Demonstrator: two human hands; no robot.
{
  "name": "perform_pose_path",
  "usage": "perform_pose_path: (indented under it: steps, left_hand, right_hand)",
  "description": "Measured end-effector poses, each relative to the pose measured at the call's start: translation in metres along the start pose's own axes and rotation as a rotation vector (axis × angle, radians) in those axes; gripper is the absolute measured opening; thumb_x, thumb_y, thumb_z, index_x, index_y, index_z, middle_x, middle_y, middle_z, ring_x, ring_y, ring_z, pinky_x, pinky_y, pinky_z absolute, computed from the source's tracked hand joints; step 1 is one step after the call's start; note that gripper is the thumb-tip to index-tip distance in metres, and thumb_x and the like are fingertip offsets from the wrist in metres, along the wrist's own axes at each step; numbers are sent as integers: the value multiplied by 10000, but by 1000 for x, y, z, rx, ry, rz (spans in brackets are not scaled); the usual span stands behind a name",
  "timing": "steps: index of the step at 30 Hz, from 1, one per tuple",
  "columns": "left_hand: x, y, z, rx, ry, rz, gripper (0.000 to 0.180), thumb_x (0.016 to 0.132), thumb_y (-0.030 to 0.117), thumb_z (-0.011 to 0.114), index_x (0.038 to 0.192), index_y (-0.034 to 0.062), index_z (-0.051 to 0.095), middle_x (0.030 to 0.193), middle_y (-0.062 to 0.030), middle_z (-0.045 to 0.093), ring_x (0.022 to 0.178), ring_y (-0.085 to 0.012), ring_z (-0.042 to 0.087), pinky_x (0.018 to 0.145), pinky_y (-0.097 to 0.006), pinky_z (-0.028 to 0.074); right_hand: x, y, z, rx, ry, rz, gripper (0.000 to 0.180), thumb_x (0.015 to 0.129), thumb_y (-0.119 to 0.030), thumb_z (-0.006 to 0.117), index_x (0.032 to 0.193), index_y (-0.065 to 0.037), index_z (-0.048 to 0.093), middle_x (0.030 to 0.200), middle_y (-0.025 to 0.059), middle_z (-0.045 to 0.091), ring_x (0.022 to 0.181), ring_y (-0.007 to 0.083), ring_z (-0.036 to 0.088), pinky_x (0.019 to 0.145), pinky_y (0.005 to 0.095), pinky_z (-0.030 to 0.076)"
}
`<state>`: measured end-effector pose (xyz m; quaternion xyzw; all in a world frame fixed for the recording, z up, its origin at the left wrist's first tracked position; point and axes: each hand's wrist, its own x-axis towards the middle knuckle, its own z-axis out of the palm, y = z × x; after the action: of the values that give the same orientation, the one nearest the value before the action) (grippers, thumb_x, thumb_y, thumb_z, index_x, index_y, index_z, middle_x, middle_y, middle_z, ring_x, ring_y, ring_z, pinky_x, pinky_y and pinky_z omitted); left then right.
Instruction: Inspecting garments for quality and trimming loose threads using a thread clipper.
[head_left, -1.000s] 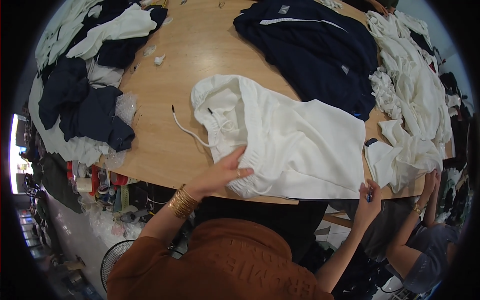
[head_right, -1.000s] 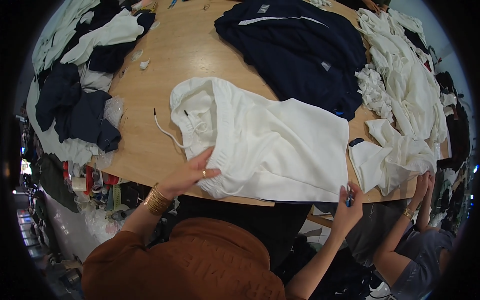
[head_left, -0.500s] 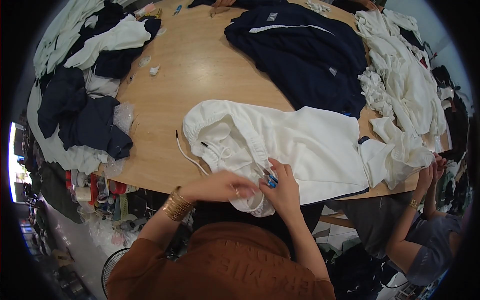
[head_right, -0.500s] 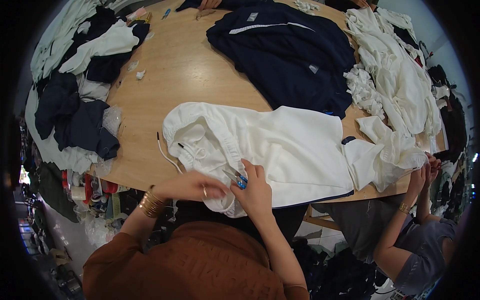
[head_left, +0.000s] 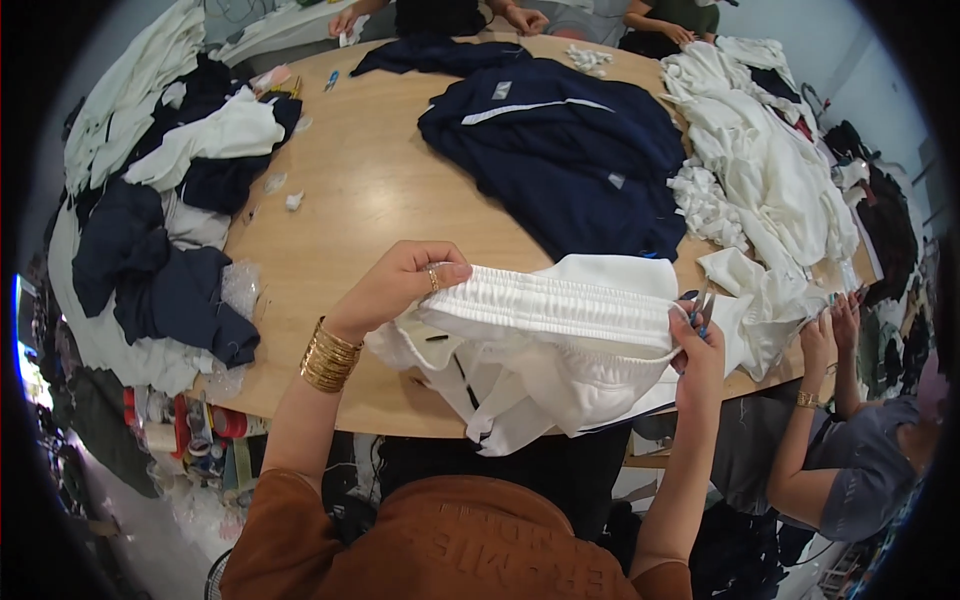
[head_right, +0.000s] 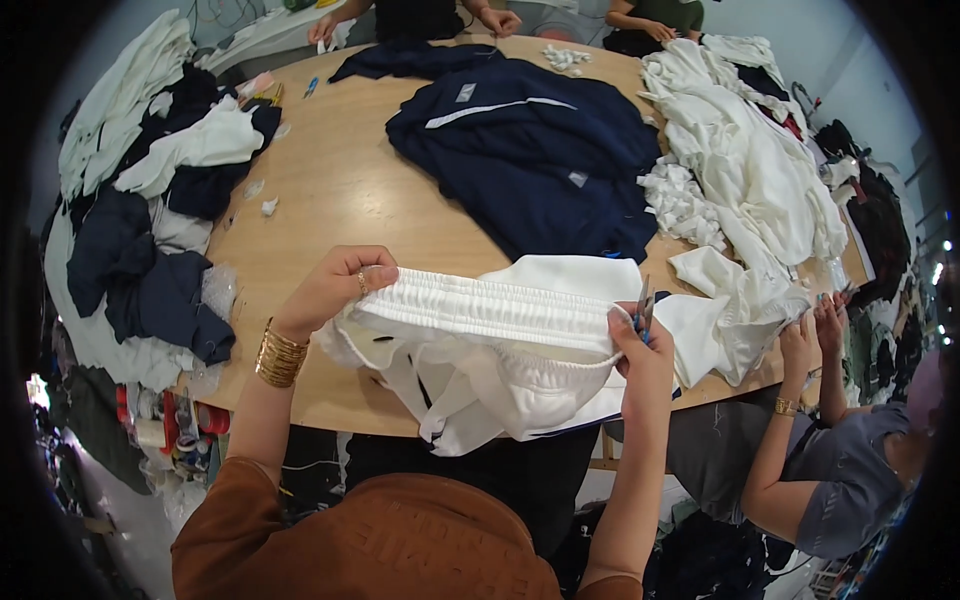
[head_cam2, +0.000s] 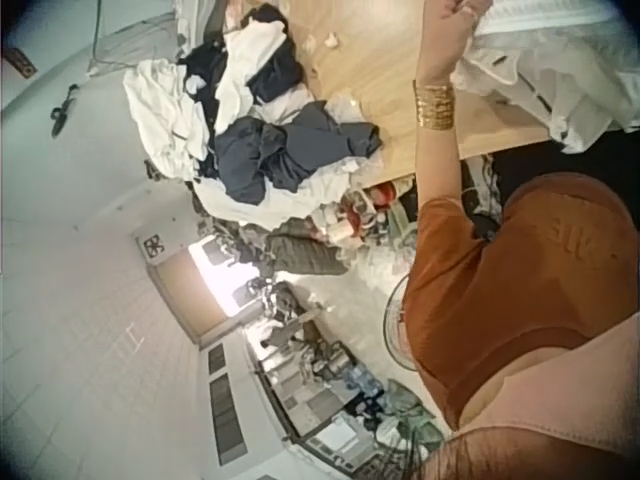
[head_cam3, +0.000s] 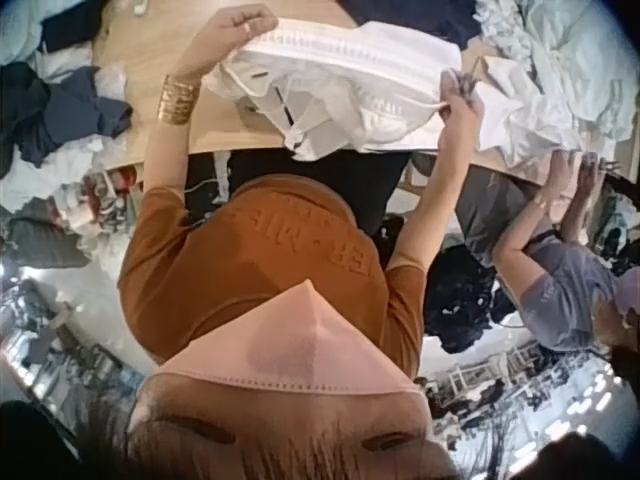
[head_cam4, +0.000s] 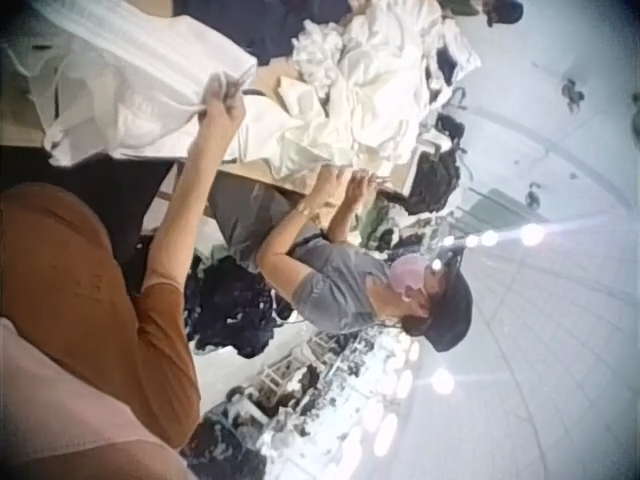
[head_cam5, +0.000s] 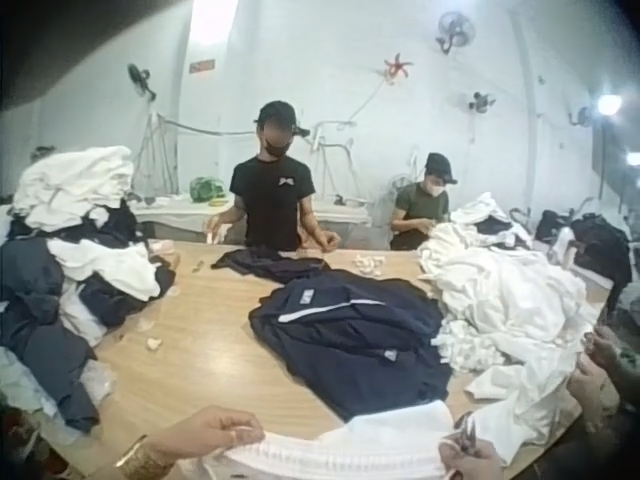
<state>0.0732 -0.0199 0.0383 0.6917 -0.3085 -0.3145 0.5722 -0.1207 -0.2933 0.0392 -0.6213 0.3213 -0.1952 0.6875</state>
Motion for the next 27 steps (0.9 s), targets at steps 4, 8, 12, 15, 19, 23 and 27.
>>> perform_pose_path:
  steps: [4, 8, 12, 15, 19, 23, 27]
  left_hand:
    - [2, 23, 9, -29, 66, 19, 230, 895, 222, 565, 861, -1, 613, 738, 54, 552, 684, -17, 455, 621, -176, 382]
    - [-1, 37, 17, 56, 70, 88, 241, 891, 228, 572, 853, -5, 619, 729, 53, 554, 675, -21, 455, 619, -179, 384]
    - [-5, 48, 24, 89, 59, 117, 243, 888, 231, 575, 850, -5, 620, 729, 49, 558, 677, -22, 459, 624, -179, 386]
    - [-7, 54, 30, 48, 54, 84, 234, 890, 225, 572, 845, 1, 620, 724, 48, 556, 679, -22, 464, 635, -180, 394]
    - [-8, 56, 40, -52, 49, 39, 192, 895, 190, 562, 828, 11, 580, 736, 62, 527, 677, -13, 450, 617, -176, 386]
    - [10, 18, 51, -83, -173, -21, 226, 894, 226, 566, 916, 5, 611, 805, 21, 589, 759, -41, 502, 712, -206, 423]
    - [11, -11, 81, 22, -314, -61, 231, 900, 207, 553, 1023, 19, 611, 900, -11, 606, 871, -81, 521, 795, -236, 421]
  right_hand:
    - [-3, -12, -18, 8, 24, -64, 168, 817, -223, 658, 875, -69, 622, 687, -70, 516, 578, 3, 400, 500, 166, 285]
    - [-9, -16, -35, 36, 55, -107, 167, 815, -217, 661, 875, -66, 624, 680, -72, 518, 561, -4, 397, 477, 158, 263]
    - [-15, -18, -45, 61, 105, -138, 163, 802, -202, 674, 875, -63, 632, 673, -76, 519, 549, -10, 405, 454, 157, 248]
    - [-20, -20, -45, 87, 137, -135, 89, 804, -160, 660, 860, -102, 622, 647, -115, 484, 483, -33, 343, 411, 153, 199]
    - [-20, -15, -47, 105, 119, -110, 112, 797, -169, 667, 872, -95, 630, 671, -95, 514, 519, -20, 391, 432, 152, 235]
    - [-20, 2, -27, 145, 83, 29, 129, 798, -177, 661, 880, -89, 616, 709, -71, 548, 576, 4, 450, 476, 162, 283]
    - [-5, 44, -39, 47, -81, 130, 110, 806, -184, 652, 835, -83, 620, 673, -77, 509, 604, 21, 459, 506, 183, 334]
